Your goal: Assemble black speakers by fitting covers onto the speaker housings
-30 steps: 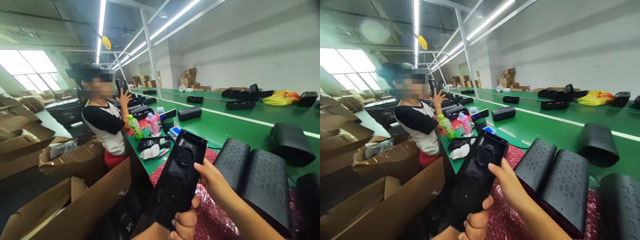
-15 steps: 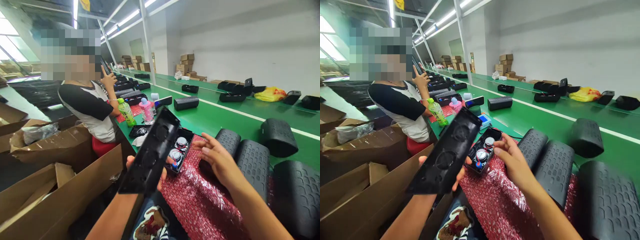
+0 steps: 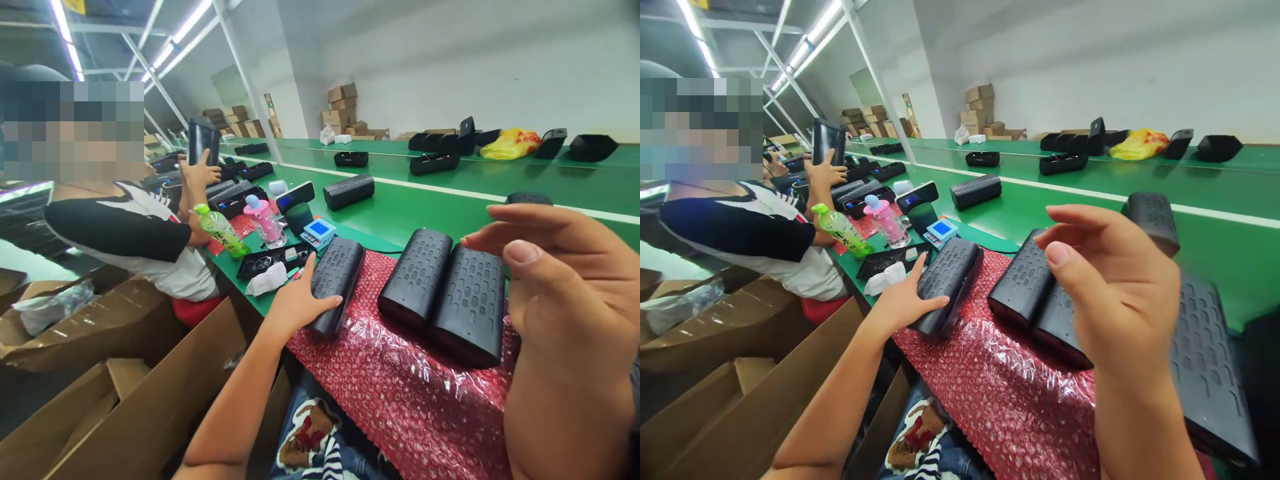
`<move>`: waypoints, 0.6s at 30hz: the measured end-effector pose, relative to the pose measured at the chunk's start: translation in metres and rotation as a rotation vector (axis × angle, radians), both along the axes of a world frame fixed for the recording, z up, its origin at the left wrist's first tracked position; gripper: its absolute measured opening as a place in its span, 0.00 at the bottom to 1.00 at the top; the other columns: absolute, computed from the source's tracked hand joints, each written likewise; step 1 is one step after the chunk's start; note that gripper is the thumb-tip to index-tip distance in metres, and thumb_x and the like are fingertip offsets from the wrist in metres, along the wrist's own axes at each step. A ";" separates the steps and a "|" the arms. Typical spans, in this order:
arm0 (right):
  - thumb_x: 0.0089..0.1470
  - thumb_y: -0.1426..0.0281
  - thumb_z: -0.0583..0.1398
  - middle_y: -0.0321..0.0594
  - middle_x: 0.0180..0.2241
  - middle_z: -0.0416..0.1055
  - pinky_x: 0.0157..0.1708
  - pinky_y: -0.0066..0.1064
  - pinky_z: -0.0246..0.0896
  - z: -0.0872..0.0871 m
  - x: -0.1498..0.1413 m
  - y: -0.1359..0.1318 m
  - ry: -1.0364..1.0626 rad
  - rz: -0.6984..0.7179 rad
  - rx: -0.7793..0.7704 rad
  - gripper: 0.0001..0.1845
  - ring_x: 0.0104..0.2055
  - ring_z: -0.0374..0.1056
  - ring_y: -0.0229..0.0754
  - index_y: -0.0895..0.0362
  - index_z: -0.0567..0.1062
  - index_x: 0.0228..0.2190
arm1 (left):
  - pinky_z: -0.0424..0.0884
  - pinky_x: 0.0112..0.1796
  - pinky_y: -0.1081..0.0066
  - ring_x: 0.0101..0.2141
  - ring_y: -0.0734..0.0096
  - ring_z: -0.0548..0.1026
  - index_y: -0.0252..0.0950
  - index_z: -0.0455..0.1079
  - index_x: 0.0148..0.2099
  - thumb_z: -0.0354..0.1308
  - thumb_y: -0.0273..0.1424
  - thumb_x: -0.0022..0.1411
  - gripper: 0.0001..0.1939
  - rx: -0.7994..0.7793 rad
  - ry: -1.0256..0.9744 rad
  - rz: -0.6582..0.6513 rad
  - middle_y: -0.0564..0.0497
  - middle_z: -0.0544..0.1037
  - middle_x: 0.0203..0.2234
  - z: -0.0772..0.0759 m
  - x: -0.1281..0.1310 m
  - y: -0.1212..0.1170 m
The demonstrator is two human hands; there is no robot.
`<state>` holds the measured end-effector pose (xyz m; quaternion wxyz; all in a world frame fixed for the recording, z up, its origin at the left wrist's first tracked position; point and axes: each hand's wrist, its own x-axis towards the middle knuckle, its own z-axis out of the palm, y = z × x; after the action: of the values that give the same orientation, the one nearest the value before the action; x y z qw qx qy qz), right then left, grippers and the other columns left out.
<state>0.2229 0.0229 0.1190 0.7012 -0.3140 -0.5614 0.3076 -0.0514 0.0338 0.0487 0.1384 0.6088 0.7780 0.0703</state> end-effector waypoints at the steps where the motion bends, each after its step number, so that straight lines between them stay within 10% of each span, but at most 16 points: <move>1: 0.51 0.73 0.64 0.40 0.32 0.76 0.37 0.37 0.66 0.001 0.001 -0.001 -0.012 -0.014 0.011 0.13 0.36 0.72 0.46 0.54 0.81 0.40 | 0.68 0.49 0.55 0.52 0.39 0.75 0.37 0.35 0.73 0.58 0.56 0.55 0.55 -0.018 0.021 -0.003 0.34 0.74 0.56 -0.001 0.004 0.002; 18: 0.49 0.71 0.65 0.37 0.29 0.73 0.28 0.39 0.57 0.006 0.015 0.001 0.000 -0.192 0.161 0.06 0.30 0.69 0.46 0.53 0.81 0.33 | 0.66 0.54 0.56 0.56 0.44 0.72 0.37 0.45 0.72 0.55 0.54 0.58 0.48 -0.060 0.010 -0.049 0.37 0.70 0.60 -0.002 0.005 0.012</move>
<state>0.2380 0.0243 0.1246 0.7505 -0.3091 -0.5513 0.1930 -0.0468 0.0461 0.0462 0.1547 0.6237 0.7651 0.0403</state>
